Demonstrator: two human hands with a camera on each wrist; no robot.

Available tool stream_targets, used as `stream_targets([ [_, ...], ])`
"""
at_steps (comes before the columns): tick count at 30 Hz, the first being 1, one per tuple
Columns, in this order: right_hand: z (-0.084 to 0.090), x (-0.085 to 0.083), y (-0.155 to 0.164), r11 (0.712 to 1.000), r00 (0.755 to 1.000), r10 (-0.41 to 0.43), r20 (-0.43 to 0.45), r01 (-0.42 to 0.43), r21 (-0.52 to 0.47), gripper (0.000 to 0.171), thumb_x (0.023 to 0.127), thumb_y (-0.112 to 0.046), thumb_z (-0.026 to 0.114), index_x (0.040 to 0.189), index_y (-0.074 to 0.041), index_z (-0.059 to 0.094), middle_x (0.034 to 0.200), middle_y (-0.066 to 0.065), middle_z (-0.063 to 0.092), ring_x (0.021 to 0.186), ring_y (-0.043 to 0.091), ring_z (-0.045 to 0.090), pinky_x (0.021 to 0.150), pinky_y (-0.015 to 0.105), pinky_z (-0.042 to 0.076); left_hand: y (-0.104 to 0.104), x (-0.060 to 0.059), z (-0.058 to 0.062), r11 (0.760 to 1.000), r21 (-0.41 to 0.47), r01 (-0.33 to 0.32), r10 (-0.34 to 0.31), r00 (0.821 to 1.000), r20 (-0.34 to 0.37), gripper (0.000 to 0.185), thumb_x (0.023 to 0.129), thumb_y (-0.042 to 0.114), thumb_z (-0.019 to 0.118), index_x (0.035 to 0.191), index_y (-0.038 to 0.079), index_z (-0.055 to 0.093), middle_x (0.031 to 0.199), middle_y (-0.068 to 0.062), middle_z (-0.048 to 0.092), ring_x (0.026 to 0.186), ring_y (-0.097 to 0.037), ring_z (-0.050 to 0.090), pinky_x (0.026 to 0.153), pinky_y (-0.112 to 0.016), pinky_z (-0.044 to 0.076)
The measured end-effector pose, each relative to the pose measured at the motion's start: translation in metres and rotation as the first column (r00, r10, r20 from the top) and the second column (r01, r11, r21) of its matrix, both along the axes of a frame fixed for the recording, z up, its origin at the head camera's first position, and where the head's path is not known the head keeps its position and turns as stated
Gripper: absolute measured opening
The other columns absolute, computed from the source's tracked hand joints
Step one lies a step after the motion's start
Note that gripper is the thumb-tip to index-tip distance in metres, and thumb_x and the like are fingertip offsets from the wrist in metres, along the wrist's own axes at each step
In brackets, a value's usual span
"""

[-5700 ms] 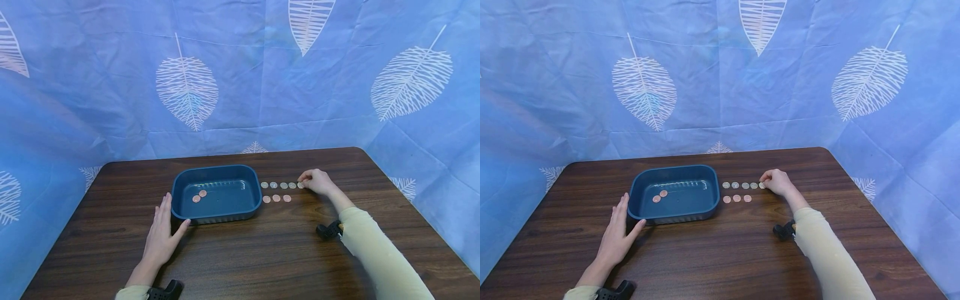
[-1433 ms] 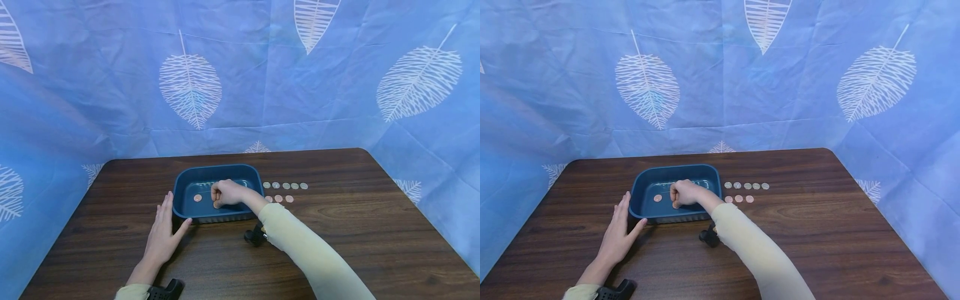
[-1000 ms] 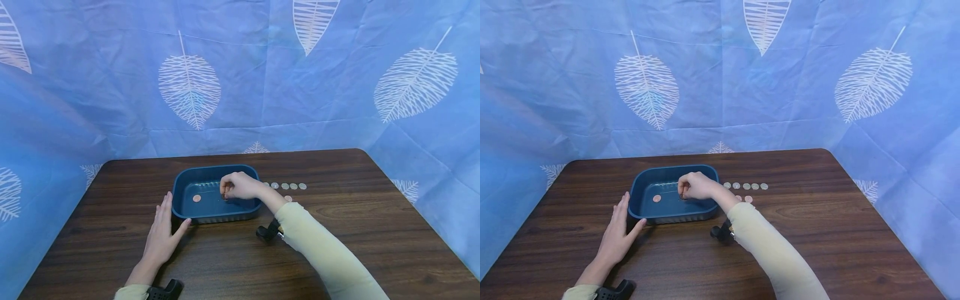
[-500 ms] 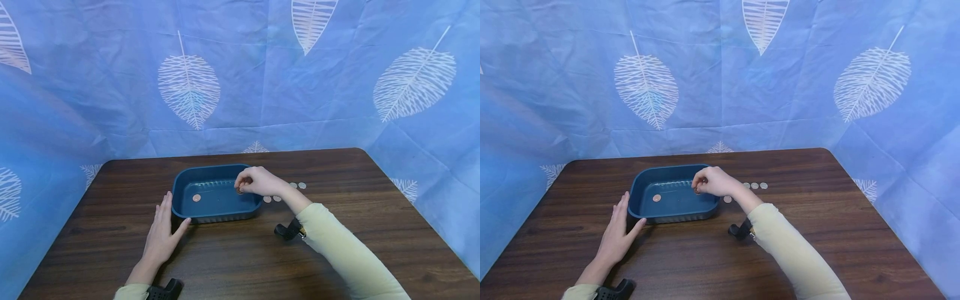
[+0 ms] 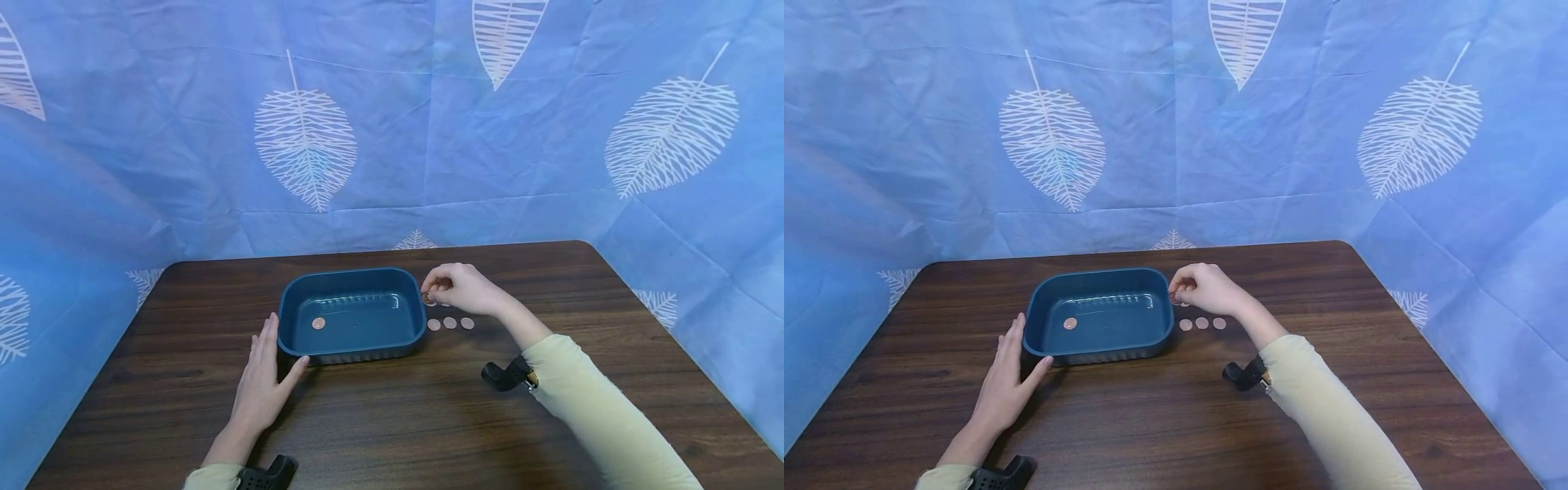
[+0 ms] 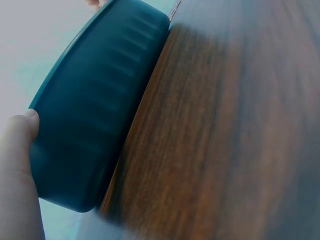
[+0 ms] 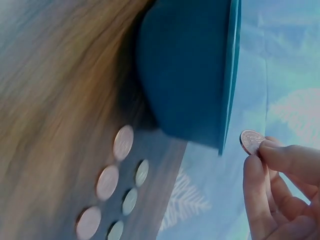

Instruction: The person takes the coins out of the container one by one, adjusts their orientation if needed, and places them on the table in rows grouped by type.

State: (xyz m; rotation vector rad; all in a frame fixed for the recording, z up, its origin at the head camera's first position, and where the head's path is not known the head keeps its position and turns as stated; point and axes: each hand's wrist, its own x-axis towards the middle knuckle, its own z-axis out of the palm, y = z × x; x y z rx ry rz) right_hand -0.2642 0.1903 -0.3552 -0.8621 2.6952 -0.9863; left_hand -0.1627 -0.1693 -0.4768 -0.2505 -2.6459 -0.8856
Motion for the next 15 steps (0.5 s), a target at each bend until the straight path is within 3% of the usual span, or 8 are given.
stream_targets([
  [8, -0.006, -0.001, 0.029, 0.995, 0.995, -0.099, 0.021, 0.098, 0.016, 0.012, 0.092, -0.006, 0.061, 0.1, -0.007, 0.069, 0.085, 0.0, 0.065, 0.069, 0.019, 0.055, 0.059, 0.033, 0.043, 0.0, 0.001, 0.0, 1.0, 0.004, -0.002, 0.002, 1.0, 0.014, 0.088, 0.092, 0.045, 0.059, 0.155, 0.018, 0.003, 0.156, -0.018, 0.017, 0.141, -0.037, 0.019, 0.112, -0.056, 0.015],
  [15, -0.024, -0.005, 0.057, 0.988, 0.988, -0.15, 0.026, 0.149, 0.042, 0.012, 0.092, -0.003, 0.057, 0.098, -0.003, 0.068, 0.083, 0.005, 0.066, 0.071, 0.023, 0.06, 0.061, 0.032, 0.046, 0.001, 0.001, -0.001, 1.0, 0.008, -0.002, 0.002, 1.0, 0.019, 0.088, 0.092, 0.044, 0.06, 0.155, 0.017, 0.004, 0.156, -0.018, 0.017, 0.141, -0.038, 0.019, 0.112, -0.056, 0.015],
])
